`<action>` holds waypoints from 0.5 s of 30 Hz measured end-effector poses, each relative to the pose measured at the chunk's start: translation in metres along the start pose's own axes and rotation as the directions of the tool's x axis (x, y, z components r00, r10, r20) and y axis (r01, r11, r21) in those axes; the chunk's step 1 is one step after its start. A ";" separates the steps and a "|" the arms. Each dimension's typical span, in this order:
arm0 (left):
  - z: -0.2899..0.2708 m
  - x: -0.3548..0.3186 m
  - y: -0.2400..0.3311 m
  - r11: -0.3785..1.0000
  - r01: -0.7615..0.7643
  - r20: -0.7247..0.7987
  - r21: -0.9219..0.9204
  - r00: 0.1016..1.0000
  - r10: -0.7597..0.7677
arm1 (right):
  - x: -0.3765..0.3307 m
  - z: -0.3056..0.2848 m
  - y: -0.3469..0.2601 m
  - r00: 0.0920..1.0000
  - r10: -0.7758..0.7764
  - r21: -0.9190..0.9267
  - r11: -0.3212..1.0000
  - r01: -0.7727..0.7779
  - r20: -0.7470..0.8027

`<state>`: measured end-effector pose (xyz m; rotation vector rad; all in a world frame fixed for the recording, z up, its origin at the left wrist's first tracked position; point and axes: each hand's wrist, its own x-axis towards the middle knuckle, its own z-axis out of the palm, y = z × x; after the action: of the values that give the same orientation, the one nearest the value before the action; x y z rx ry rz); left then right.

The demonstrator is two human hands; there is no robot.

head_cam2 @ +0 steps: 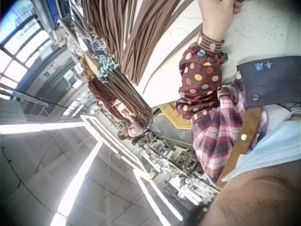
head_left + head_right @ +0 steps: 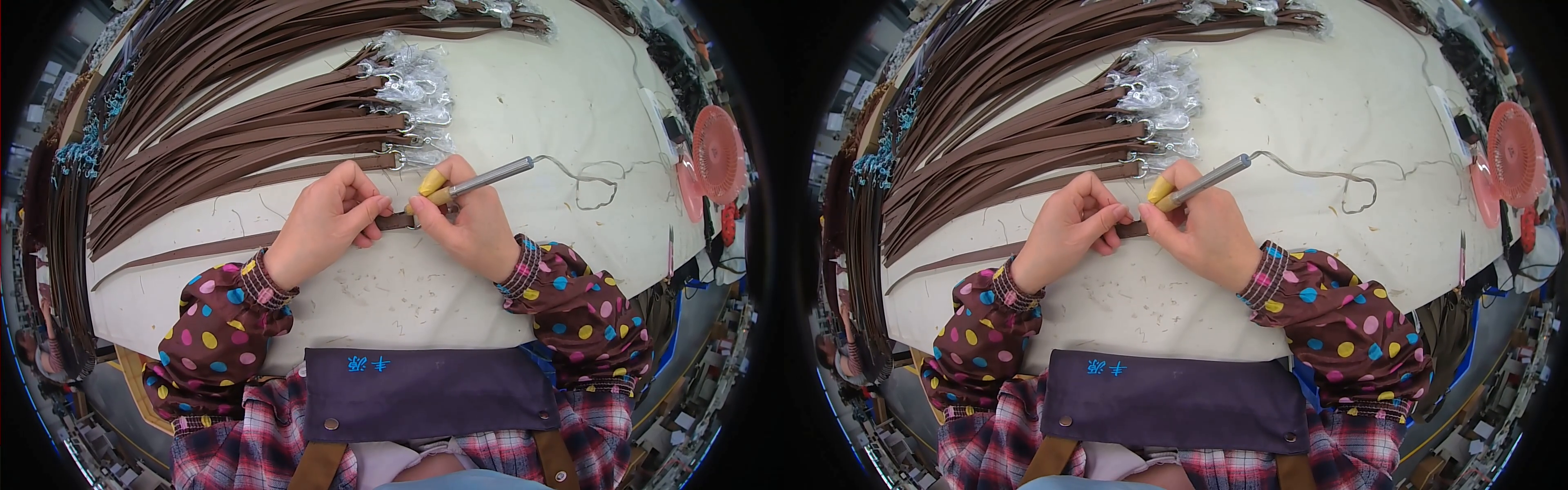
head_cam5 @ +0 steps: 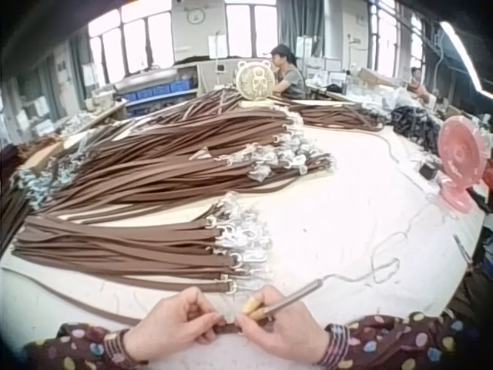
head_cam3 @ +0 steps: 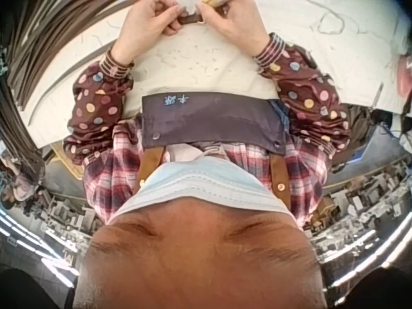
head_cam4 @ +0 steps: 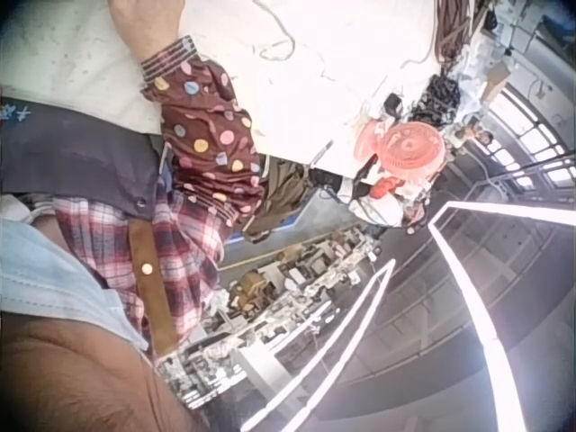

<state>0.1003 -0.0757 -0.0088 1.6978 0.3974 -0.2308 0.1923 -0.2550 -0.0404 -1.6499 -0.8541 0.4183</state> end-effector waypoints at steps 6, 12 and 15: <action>0.001 -0.001 -0.001 1.000 -0.002 -0.006 -0.012 1.000 0.002 | -0.001 0.001 0.002 1.000 0.008 0.037 0.999 -0.008 0.004; 0.001 0.000 0.000 1.000 0.001 -0.006 -0.011 1.000 -0.001 | 0.000 0.001 0.002 1.000 -0.003 0.024 1.000 0.003 0.003; 0.000 0.000 -0.001 1.000 0.001 -0.009 -0.004 1.000 -0.001 | 0.000 0.002 0.002 1.000 0.003 0.027 1.000 -0.003 0.005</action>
<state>0.1002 -0.0760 -0.0096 1.6955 0.4057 -0.2230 0.1918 -0.2541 -0.0432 -1.6264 -0.8460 0.4341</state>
